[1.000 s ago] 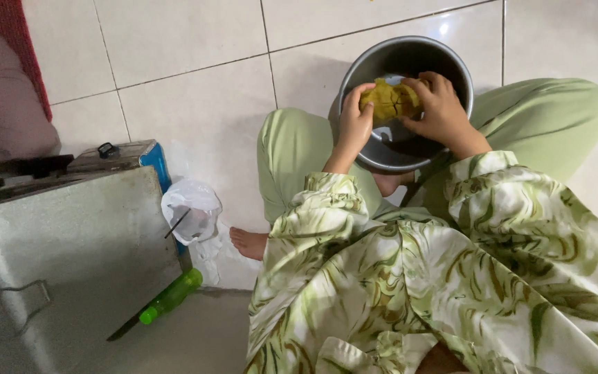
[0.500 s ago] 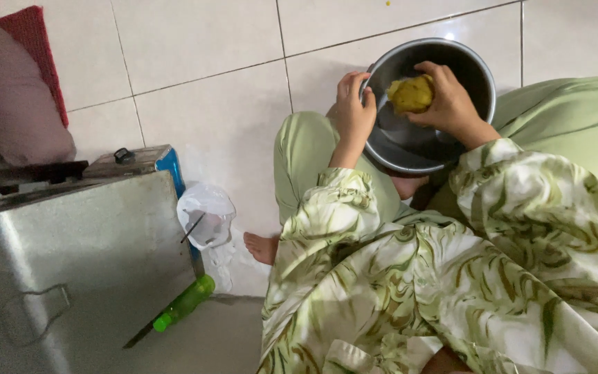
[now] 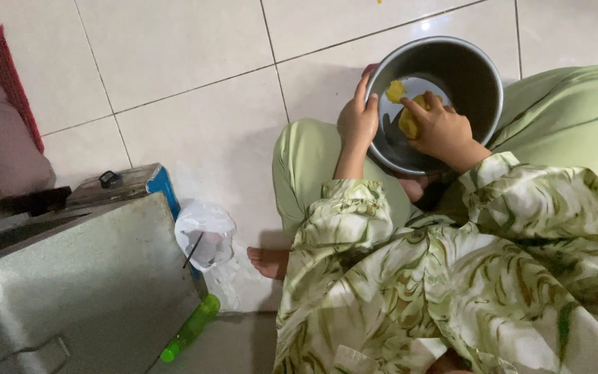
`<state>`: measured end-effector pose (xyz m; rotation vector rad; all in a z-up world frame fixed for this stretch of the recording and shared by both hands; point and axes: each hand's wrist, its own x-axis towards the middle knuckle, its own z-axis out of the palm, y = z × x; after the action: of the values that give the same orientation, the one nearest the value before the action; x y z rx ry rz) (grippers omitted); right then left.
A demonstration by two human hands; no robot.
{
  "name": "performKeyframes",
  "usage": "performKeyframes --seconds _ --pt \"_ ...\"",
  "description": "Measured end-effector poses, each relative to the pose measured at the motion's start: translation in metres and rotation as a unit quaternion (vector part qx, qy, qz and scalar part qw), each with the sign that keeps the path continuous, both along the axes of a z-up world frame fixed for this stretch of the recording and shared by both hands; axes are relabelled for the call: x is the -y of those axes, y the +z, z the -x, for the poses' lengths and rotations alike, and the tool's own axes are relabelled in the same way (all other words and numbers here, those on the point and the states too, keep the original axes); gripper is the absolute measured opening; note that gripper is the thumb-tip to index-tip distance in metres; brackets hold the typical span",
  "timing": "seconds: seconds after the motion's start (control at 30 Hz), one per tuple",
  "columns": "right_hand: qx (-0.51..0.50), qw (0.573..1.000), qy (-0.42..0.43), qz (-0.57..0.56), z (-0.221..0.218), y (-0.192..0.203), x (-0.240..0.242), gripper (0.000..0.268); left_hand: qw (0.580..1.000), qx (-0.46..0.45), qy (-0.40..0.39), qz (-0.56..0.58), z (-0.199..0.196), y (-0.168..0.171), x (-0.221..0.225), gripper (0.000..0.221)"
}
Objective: A person sitting on the floor is kneading a ball of yellow dough in a large metal bowl.
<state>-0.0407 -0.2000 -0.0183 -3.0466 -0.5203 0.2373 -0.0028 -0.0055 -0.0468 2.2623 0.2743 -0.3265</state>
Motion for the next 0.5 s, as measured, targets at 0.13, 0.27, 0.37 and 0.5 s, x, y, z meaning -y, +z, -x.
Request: performKeyframes --seconds 0.13,0.27,0.37,0.5 --pt "-0.007 0.999 0.015 -0.031 -0.024 -0.002 0.016 0.068 1.0 0.007 0.002 -0.021 0.0 0.002 0.001 0.053" --pt "-0.086 0.969 -0.017 -0.231 -0.045 0.005 0.048 0.063 1.0 -0.024 -0.001 0.014 0.0 0.015 -0.003 0.054" --pt "-0.053 0.946 0.019 -0.318 -0.042 0.037 0.052 0.057 0.999 -0.026 0.012 0.022 -0.003 0.013 -0.001 0.053" --pt "-0.028 0.894 0.054 -0.444 -0.025 0.039 0.043 0.051 1.0 -0.023 0.008 0.02 -0.001 0.017 -0.004 0.052"
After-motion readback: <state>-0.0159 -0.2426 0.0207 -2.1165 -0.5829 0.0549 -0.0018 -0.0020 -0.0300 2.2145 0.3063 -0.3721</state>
